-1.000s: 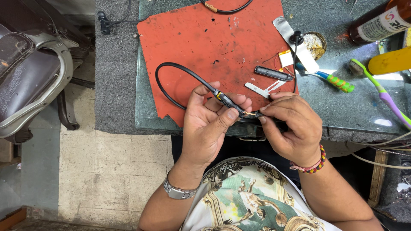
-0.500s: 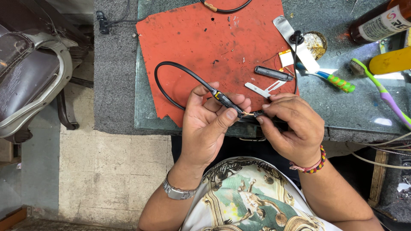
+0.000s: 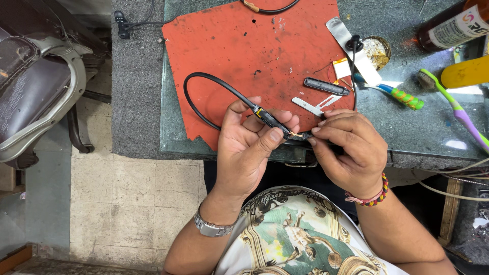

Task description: The person repairs a black cable by stripping its outer sheath, applying glue from a yellow bottle, and wrapping the exposed wires with black tape. They use a utility knife to cut the tape and continue wrapping until the repair is complete.

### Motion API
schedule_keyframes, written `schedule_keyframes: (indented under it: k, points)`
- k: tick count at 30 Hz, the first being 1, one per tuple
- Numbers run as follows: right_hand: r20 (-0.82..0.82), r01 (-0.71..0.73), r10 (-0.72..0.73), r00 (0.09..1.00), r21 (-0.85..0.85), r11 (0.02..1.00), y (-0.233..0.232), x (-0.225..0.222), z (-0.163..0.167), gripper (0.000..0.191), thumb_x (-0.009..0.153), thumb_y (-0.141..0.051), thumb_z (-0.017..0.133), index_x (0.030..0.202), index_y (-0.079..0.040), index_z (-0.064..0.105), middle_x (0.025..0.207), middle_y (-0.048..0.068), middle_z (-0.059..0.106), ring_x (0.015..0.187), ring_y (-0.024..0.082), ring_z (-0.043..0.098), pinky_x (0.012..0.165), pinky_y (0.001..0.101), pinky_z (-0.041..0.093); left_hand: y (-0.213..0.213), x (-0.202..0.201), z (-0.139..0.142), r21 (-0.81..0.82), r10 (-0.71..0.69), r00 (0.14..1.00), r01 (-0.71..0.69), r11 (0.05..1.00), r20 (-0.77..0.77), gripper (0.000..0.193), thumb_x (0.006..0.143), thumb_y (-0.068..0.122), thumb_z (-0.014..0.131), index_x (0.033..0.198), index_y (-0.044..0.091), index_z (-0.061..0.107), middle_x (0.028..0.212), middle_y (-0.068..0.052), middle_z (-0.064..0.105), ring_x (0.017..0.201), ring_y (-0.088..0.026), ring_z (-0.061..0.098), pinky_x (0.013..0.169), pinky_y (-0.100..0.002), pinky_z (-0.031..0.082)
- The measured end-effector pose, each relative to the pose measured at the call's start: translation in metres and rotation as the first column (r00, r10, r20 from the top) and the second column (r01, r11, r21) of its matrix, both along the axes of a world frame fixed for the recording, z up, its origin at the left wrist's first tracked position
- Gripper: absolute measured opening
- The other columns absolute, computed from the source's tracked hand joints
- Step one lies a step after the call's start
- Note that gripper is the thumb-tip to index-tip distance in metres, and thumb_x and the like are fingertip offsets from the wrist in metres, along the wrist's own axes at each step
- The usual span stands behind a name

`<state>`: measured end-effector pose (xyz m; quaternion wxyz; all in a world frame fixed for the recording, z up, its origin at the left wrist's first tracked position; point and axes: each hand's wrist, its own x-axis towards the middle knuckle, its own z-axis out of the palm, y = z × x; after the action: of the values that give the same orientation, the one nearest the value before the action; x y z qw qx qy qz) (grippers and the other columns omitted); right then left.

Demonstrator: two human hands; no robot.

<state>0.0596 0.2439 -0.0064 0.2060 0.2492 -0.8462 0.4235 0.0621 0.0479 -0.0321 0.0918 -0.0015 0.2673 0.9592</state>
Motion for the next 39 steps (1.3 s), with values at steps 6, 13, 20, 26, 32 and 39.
schedule_keyframes:
  k: [6,13,20,26,32,39]
  points:
    - [0.001,0.005,-0.005,1.0,0.014,1.0,-0.0016,0.0006,0.0011,0.025,0.083,0.006,0.082,0.102,-0.001,0.068,0.099,0.012,0.069,0.1,0.031,0.071,0.093,0.0389,0.059,0.0002,0.0015,-0.0013,-0.021,-0.004,1.0,0.003,1.0,-0.013,0.049,0.1,-0.012,0.065,0.139,0.005,0.04,0.124,-0.022,0.067,0.121,-0.03,0.068,0.113,-0.048,0.055]
    - [-0.01,-0.047,0.047,0.999,0.015,0.999,-0.0043,-0.0021,0.0039,0.032,0.08,0.001,0.086,0.106,0.0,0.066,0.097,0.012,0.068,0.096,0.03,0.07,0.096,0.0431,0.058,-0.0007,0.0011,-0.004,-0.035,-0.019,0.999,0.018,0.999,-0.036,0.049,0.1,-0.013,0.064,0.138,0.007,0.04,0.126,-0.022,0.067,0.122,-0.031,0.068,0.114,-0.046,0.055]
    - [-0.018,-0.021,0.023,1.0,0.057,0.998,-0.0044,-0.0011,0.003,0.03,0.082,0.004,0.083,0.106,-0.001,0.067,0.098,0.012,0.069,0.097,0.031,0.071,0.095,0.0426,0.059,-0.0011,0.0015,-0.004,-0.043,-0.026,0.999,0.024,0.999,-0.045,0.049,0.101,-0.014,0.064,0.138,0.007,0.04,0.126,-0.023,0.067,0.122,-0.031,0.068,0.113,-0.046,0.055]
    - [-0.022,-0.018,0.02,1.0,0.067,0.998,-0.0048,-0.001,0.0039,0.029,0.082,0.004,0.083,0.106,-0.001,0.067,0.098,0.012,0.069,0.097,0.031,0.071,0.094,0.042,0.059,-0.0011,0.0019,-0.0036,-0.041,-0.024,0.999,0.023,0.999,-0.039,0.049,0.101,-0.014,0.063,0.138,0.007,0.04,0.126,-0.023,0.067,0.122,-0.031,0.069,0.113,-0.045,0.055]
    - [-0.026,-0.013,0.015,1.0,0.069,0.998,-0.0051,-0.0009,0.0033,0.029,0.082,0.004,0.083,0.106,-0.001,0.067,0.098,0.012,0.069,0.097,0.032,0.071,0.094,0.0417,0.059,-0.0018,0.002,-0.0035,-0.046,-0.024,0.999,0.022,0.999,-0.045,0.048,0.101,-0.014,0.063,0.138,0.006,0.04,0.126,-0.024,0.067,0.121,-0.032,0.069,0.113,-0.046,0.056]
    - [-0.031,-0.01,0.012,0.999,0.069,0.998,-0.0052,-0.001,0.0036,0.028,0.082,0.004,0.083,0.105,0.0,0.067,0.098,0.012,0.069,0.097,0.032,0.071,0.094,0.0418,0.059,-0.0015,0.0016,-0.0036,-0.044,-0.022,0.999,0.02,0.999,-0.043,0.049,0.101,-0.014,0.063,0.138,0.006,0.04,0.126,-0.024,0.067,0.121,-0.032,0.069,0.113,-0.046,0.056]
